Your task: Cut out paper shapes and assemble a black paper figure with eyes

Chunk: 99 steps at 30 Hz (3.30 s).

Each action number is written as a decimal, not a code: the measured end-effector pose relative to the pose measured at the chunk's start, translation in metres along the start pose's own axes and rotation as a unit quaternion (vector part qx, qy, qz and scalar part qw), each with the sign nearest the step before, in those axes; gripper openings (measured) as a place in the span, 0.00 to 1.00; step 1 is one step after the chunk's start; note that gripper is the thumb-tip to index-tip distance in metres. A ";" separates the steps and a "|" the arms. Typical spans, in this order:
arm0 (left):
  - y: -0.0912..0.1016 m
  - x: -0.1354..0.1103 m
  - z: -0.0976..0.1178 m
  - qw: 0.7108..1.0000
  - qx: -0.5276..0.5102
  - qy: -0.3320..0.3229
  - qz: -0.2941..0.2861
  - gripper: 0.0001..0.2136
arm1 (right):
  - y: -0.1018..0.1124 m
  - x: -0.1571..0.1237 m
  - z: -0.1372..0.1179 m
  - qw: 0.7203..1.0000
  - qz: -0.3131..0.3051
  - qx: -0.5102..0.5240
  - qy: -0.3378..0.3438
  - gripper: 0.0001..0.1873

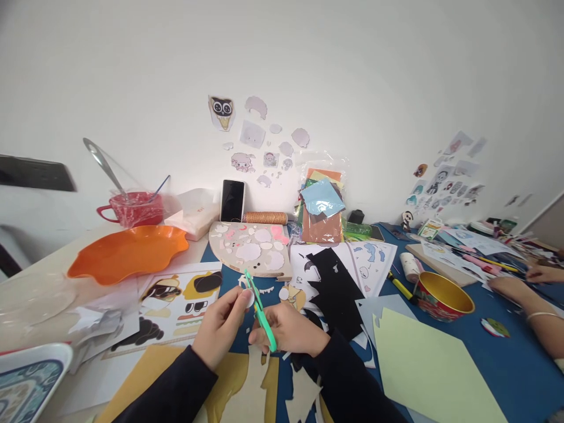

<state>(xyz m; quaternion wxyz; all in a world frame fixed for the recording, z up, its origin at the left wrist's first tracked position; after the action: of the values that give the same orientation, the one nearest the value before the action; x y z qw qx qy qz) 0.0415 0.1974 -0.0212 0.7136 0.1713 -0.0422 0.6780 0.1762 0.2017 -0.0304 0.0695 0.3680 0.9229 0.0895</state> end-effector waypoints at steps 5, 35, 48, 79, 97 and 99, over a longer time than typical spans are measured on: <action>0.000 0.000 0.001 1.000 0.010 0.002 -0.004 0.19 | 0.001 0.001 0.002 1.000 0.006 0.002 -0.011 0.25; 0.001 0.000 -0.004 1.000 0.015 -0.005 -0.002 0.18 | 0.003 -0.001 -0.002 0.999 0.001 0.029 -0.014 0.23; 0.003 -0.001 -0.001 1.000 0.018 -0.010 0.023 0.17 | -0.002 -0.001 -0.006 1.000 -0.023 -0.012 0.001 0.27; 0.002 0.001 -0.003 1.000 0.010 -0.003 -0.012 0.17 | 0.002 0.000 0.003 1.000 -0.003 0.004 -0.008 0.23; 0.007 0.006 -0.003 0.997 0.018 -0.015 -0.077 0.19 | 0.009 -0.004 0.000 0.999 -0.032 -0.016 -0.038 0.24; 0.008 0.007 -0.004 0.996 0.016 -0.013 -0.082 0.19 | 0.010 -0.005 0.002 0.998 -0.035 -0.022 -0.038 0.24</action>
<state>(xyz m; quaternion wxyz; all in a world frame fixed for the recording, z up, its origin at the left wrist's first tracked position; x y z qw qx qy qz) 0.0339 0.2051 -0.0213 0.7633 0.1943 -0.0271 0.6156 0.1867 0.2060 -0.0298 0.1151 0.3372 0.9297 0.0930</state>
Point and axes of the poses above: each hand's wrist, its own x-axis towards the middle knuckle, its own y-axis out of the back of the hand, z = x × y, the point moved 3 cm from there along x, towards the middle knuckle, and after that the axes turned 1 degree about y, right-handed, at the moved point
